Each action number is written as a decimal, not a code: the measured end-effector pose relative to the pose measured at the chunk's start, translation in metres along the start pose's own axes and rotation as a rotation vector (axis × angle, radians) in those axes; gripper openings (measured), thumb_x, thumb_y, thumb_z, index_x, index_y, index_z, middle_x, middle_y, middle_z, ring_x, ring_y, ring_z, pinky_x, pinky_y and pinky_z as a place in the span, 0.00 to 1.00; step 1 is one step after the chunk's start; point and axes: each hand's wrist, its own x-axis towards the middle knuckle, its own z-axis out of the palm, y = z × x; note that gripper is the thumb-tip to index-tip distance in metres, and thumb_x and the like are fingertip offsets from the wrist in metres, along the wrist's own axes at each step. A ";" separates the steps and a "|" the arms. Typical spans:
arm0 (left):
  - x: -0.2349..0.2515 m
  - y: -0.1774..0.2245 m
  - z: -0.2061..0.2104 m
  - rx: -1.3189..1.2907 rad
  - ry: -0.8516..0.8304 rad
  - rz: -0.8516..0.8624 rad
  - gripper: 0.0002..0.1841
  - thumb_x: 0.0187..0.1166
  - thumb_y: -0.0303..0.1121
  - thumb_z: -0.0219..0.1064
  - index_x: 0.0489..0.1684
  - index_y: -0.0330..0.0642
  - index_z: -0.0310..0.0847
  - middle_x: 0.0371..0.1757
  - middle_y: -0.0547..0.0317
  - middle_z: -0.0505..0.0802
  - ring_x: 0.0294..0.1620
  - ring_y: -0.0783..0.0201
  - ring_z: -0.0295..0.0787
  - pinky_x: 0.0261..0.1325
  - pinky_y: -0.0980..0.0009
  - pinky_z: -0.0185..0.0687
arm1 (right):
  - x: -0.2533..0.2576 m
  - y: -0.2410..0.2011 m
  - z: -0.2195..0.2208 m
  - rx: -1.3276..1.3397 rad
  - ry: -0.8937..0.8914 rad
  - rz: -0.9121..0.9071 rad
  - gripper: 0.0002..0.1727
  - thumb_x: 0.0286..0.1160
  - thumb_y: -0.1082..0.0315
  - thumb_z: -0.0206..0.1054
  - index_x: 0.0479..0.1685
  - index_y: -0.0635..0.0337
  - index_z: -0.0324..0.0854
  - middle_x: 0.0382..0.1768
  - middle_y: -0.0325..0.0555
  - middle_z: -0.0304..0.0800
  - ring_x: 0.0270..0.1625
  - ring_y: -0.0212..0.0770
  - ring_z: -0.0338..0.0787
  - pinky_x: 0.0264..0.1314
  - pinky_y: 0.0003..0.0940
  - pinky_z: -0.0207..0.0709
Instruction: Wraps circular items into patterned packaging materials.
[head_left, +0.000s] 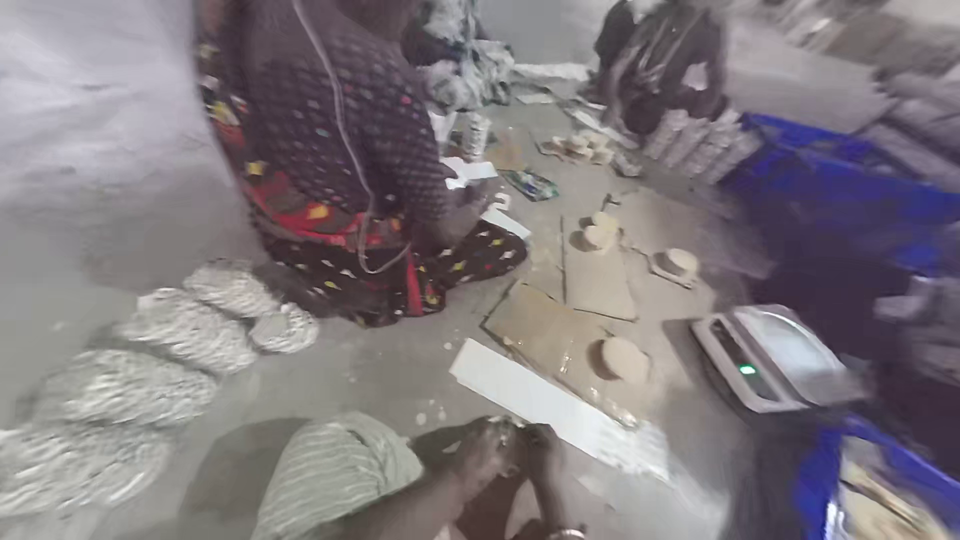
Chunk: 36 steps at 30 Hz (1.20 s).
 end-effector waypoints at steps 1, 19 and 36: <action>0.002 -0.002 -0.005 0.056 -0.037 0.038 0.20 0.87 0.21 0.53 0.75 0.29 0.78 0.89 0.37 0.69 0.91 0.38 0.59 0.89 0.43 0.57 | -0.010 -0.005 0.001 -0.070 0.011 -0.019 0.10 0.71 0.74 0.71 0.48 0.68 0.93 0.51 0.64 0.92 0.57 0.61 0.91 0.64 0.57 0.81; 0.005 -0.019 -0.024 0.029 -0.190 0.131 0.15 0.82 0.17 0.58 0.61 0.26 0.85 0.86 0.36 0.72 0.91 0.36 0.57 0.89 0.44 0.57 | -0.021 -0.022 0.001 -0.395 -0.193 -0.304 0.14 0.73 0.76 0.68 0.55 0.63 0.93 0.60 0.62 0.91 0.67 0.66 0.86 0.66 0.61 0.79; 0.005 -0.042 -0.083 -0.774 -0.039 -0.563 0.25 0.86 0.45 0.61 0.64 0.28 0.83 0.72 0.32 0.84 0.76 0.38 0.78 0.76 0.39 0.72 | -0.003 -0.081 0.025 0.354 -0.108 0.589 0.19 0.90 0.61 0.59 0.55 0.73 0.81 0.32 0.50 0.83 0.32 0.39 0.83 0.39 0.40 0.82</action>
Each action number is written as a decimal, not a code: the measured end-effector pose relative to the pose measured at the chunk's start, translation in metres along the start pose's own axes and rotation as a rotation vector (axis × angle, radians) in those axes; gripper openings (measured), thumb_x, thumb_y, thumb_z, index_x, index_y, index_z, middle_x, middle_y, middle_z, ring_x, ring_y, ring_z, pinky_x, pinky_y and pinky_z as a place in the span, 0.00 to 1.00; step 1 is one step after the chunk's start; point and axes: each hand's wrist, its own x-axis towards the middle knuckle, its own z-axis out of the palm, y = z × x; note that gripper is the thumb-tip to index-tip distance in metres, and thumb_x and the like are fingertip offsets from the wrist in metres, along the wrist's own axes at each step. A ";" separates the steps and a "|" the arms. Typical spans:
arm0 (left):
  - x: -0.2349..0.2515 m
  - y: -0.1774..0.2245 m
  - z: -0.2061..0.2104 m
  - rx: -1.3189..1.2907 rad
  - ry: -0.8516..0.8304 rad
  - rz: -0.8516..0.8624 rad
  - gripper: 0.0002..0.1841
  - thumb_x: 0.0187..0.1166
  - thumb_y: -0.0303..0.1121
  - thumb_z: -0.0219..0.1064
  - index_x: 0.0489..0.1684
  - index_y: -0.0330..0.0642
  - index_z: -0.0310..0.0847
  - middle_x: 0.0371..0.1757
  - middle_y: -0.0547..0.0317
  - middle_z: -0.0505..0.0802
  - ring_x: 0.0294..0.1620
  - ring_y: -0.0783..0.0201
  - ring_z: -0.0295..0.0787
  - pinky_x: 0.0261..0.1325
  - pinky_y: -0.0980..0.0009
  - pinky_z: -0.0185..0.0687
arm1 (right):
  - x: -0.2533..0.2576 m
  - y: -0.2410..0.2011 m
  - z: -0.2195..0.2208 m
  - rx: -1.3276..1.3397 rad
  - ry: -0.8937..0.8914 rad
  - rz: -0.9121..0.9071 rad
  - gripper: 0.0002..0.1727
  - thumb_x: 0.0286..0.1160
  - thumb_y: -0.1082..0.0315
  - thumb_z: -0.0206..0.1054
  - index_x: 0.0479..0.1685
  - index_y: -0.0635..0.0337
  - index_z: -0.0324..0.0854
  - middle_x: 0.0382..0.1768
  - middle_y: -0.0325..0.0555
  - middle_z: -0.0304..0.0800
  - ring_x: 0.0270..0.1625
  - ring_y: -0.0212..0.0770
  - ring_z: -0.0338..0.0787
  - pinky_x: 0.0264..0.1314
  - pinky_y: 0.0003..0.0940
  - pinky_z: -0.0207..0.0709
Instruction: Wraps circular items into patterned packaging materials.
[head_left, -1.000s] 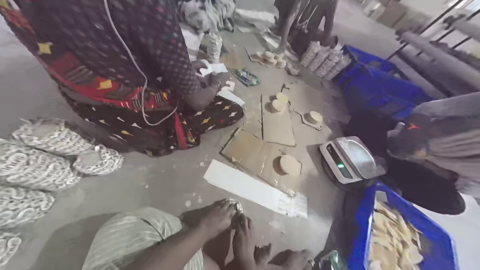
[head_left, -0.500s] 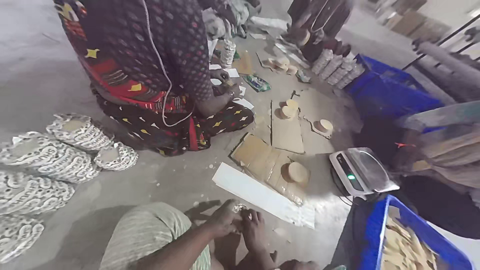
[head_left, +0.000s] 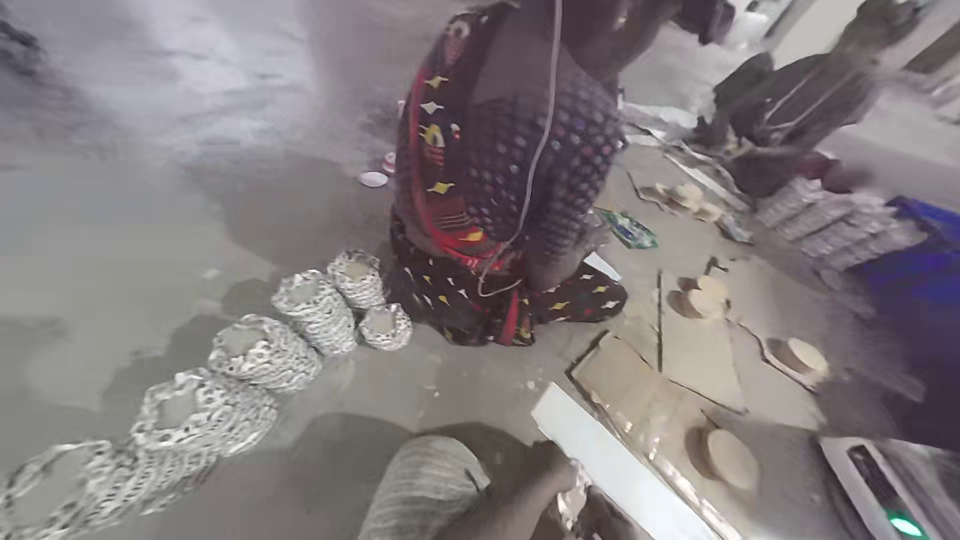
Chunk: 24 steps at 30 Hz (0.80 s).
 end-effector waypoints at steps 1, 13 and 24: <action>-0.006 0.004 -0.021 -0.027 0.024 0.020 0.25 0.85 0.45 0.62 0.62 0.28 0.83 0.71 0.31 0.84 0.75 0.38 0.79 0.75 0.39 0.73 | -0.004 -0.018 0.014 0.032 -0.005 0.009 0.19 0.91 0.59 0.58 0.53 0.71 0.81 0.28 0.46 0.80 0.29 0.36 0.81 0.36 0.36 0.81; -0.047 -0.161 -0.243 -0.989 1.083 0.212 0.19 0.87 0.34 0.64 0.68 0.29 0.78 0.62 0.40 0.88 0.61 0.55 0.86 0.67 0.53 0.81 | -0.061 -0.184 0.296 -0.034 -0.596 -0.386 0.17 0.82 0.66 0.69 0.62 0.67 0.86 0.50 0.56 0.93 0.47 0.43 0.91 0.55 0.42 0.83; 0.010 -0.185 -0.270 -1.179 1.140 -0.110 0.31 0.90 0.30 0.58 0.91 0.33 0.51 0.89 0.37 0.67 0.88 0.46 0.64 0.88 0.52 0.59 | -0.060 -0.197 0.366 -0.419 -0.561 -0.561 0.18 0.83 0.66 0.66 0.66 0.67 0.86 0.66 0.64 0.88 0.70 0.57 0.86 0.78 0.50 0.72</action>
